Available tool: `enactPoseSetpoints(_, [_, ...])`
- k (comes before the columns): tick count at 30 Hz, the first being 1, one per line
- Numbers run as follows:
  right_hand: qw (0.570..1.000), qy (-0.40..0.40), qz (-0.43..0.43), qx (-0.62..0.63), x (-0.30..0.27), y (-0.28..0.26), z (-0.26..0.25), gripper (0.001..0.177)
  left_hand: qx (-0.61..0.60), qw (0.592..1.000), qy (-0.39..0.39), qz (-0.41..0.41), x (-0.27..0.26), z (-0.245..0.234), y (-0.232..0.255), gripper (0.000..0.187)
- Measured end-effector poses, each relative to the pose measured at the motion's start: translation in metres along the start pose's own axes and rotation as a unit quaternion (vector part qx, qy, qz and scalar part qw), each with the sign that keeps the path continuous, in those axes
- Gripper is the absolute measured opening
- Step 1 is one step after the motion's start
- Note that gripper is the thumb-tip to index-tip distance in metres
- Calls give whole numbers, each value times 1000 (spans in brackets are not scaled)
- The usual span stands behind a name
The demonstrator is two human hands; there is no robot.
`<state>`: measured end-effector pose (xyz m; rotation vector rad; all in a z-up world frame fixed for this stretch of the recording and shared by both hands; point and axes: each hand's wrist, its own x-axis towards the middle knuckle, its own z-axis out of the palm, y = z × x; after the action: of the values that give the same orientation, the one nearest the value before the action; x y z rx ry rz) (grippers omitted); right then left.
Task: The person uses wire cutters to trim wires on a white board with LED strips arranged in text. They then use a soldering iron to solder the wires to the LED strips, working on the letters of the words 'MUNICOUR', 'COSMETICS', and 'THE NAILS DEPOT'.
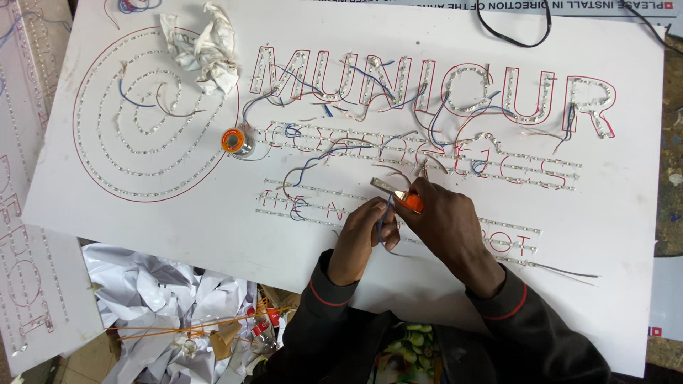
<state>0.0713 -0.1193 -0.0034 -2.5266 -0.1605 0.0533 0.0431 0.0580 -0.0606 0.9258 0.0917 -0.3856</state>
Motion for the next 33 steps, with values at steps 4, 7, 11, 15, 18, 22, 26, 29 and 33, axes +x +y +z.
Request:
enactPoseSetpoints(4, [997,20,-54,-42,6,17,10,19,-150,984,-37,-86,-4,2,10,25])
enactPoseSetpoints(7, [990,49,-114,-62,20,20,3,16,-264,955,-54,-120,-10,10,6,18])
enactPoseSetpoints(11, [986,48,-129,-91,42,16,-7,15,-296,953,-43,-54,-4,17,-17,8])
enactPoseSetpoints(15, [982,62,-119,-131,62,21,-3,22,-317,947,-48,-35,5,19,-13,10])
enactPoseSetpoints(18, [988,45,-95,-110,70,6,-8,22,-305,951,-42,-14,14,19,-1,10])
enactPoseSetpoints(22, [969,114,104,-191,171,127,-10,46,-156,981,-2,-118,-62,63,-21,26])
enactPoseSetpoints(26, [956,243,-42,-160,166,124,-108,27,-192,980,-27,-47,-36,11,12,16])
enactPoseSetpoints(29, [966,190,-31,-171,103,144,-130,21,-147,985,-82,-24,-33,3,40,26])
enactPoseSetpoints(33, [925,246,-3,-291,92,284,-112,28,-154,983,-93,-38,-37,10,41,30])
